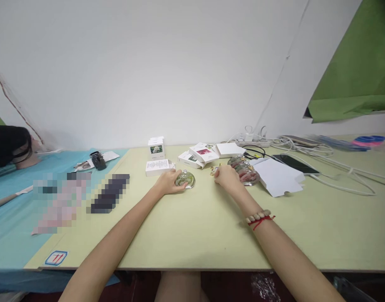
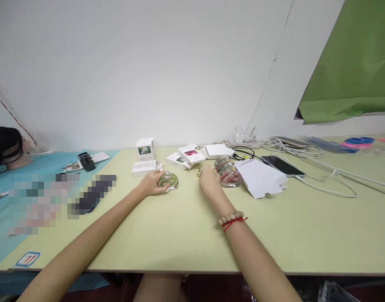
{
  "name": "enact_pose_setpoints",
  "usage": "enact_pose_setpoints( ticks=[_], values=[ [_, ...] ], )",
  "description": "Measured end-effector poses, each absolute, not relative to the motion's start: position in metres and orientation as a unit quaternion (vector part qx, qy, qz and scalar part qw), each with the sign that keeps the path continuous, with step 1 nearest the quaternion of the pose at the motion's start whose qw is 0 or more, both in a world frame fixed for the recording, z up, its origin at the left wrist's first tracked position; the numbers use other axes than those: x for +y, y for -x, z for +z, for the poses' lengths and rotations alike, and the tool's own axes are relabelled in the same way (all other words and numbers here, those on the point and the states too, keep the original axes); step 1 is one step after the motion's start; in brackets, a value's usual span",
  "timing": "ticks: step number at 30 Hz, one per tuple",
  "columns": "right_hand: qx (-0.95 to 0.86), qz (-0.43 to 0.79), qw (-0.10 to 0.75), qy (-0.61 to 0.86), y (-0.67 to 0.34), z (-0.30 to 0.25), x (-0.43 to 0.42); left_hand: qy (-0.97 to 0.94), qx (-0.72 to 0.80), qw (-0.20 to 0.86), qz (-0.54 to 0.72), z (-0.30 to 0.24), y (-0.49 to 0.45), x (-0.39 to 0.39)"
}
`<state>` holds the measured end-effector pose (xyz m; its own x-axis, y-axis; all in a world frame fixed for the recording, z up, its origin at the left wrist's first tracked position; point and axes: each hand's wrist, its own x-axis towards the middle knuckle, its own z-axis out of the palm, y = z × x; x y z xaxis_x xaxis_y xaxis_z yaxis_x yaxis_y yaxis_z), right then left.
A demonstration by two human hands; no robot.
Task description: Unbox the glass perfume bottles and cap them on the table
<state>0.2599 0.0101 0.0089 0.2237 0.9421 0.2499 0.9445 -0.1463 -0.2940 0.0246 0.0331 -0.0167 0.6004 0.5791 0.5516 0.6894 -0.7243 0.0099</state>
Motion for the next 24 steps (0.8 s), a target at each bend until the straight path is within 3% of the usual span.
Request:
enact_pose_setpoints(
  ticks=[7,17,20,24],
  values=[
    [-0.693,0.092,0.263,0.665,-0.252,-0.002,0.022,0.886,-0.371,0.103,-0.258,-0.014,-0.024,0.030],
    [-0.672,0.047,0.270,0.688,-0.253,-0.004,0.015,0.885,-0.383,0.067,-0.258,-0.012,-0.025,0.029],
    [-0.664,0.015,0.326,0.673,-0.243,0.004,0.009,0.892,-0.368,0.074,-0.254,-0.013,-0.025,0.029],
    [-0.740,0.036,0.415,0.529,-0.221,0.014,-0.001,0.909,-0.326,0.069,-0.250,-0.014,-0.024,0.030]
  ],
)
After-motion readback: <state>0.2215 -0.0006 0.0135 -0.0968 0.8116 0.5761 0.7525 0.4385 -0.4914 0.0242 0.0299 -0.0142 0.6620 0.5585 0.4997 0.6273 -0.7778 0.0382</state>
